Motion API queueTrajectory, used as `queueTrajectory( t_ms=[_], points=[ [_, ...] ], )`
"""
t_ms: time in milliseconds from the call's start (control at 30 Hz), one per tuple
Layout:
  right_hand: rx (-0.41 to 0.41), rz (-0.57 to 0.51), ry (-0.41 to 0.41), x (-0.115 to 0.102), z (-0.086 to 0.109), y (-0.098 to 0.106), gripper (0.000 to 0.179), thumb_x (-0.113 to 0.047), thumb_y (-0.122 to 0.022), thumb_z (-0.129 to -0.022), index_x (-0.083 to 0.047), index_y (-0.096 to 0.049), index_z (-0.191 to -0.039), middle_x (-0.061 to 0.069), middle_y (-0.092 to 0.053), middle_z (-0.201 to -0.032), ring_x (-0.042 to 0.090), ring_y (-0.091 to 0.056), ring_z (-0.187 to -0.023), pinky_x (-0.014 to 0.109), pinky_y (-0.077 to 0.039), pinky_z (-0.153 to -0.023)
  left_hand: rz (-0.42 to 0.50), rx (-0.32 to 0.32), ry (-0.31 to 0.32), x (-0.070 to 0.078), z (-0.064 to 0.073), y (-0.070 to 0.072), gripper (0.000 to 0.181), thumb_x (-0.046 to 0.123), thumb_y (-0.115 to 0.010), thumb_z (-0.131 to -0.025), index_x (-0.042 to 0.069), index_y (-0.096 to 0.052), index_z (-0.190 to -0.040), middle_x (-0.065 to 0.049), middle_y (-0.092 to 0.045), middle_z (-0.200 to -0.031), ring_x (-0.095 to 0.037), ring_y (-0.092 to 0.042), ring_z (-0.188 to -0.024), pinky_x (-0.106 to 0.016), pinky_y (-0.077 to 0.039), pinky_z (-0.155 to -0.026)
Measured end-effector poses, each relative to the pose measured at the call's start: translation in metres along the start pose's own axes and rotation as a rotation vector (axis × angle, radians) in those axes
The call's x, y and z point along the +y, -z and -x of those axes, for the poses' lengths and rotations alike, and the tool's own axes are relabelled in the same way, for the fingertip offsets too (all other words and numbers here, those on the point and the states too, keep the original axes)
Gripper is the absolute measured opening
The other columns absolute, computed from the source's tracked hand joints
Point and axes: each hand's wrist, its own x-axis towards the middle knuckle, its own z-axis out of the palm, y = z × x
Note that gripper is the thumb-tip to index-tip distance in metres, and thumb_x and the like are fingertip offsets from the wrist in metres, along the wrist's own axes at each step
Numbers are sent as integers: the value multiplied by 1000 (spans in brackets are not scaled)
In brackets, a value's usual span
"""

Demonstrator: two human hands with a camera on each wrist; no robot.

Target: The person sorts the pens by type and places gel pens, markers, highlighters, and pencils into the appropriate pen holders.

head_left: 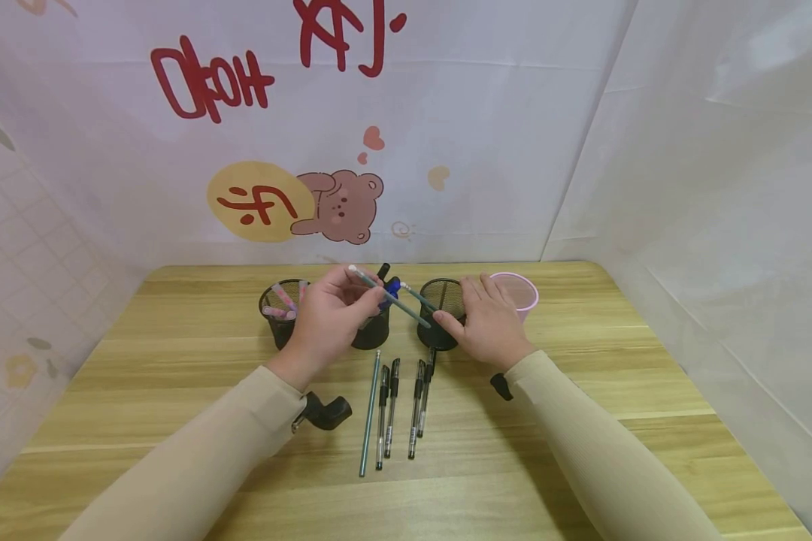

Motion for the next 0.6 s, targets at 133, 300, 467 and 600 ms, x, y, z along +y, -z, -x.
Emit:
queueTrajectory(
  t_ms=[133,300,467,600],
  points=[
    [0,5,0,0,0,0,93,-69,-44,-103,4,-33,-161,22,-39,-167,45,-24,-160,57,-13,-133,63,43,-40,1,-1,-3,12,5,-70,-100,-2,-67,-110,-1,-71,-98,-14,-71,-84,-24,-63,-81],
    [1,0,-1,0,0,0,94,-69,-43,-103,3,-33,-162,22,-38,-167,45,-24,-160,57,-12,-134,128,121,-69,-1,-4,-7,15,0,-69,-99,-7,-65,-112,6,-73,-95,-8,-72,-86,-24,-63,-83],
    [3,2,1,0,0,0,95,-71,-42,-103,3,-33,-162,23,-39,-167,45,-24,-160,57,-12,-133,148,174,-79,-6,-6,-14,16,-2,-70,-98,-7,-67,-113,-4,-74,-103,-13,-75,-89,-27,-64,-84],
    [9,3,2,0,0,-1,94,-70,-43,-103,3,-34,-161,22,-40,-166,45,-25,-159,57,-12,-133,156,173,-59,-12,-8,-21,15,0,-70,-99,-5,-68,-112,-6,-73,-105,-14,-75,-91,-27,-64,-86]
  ],
)
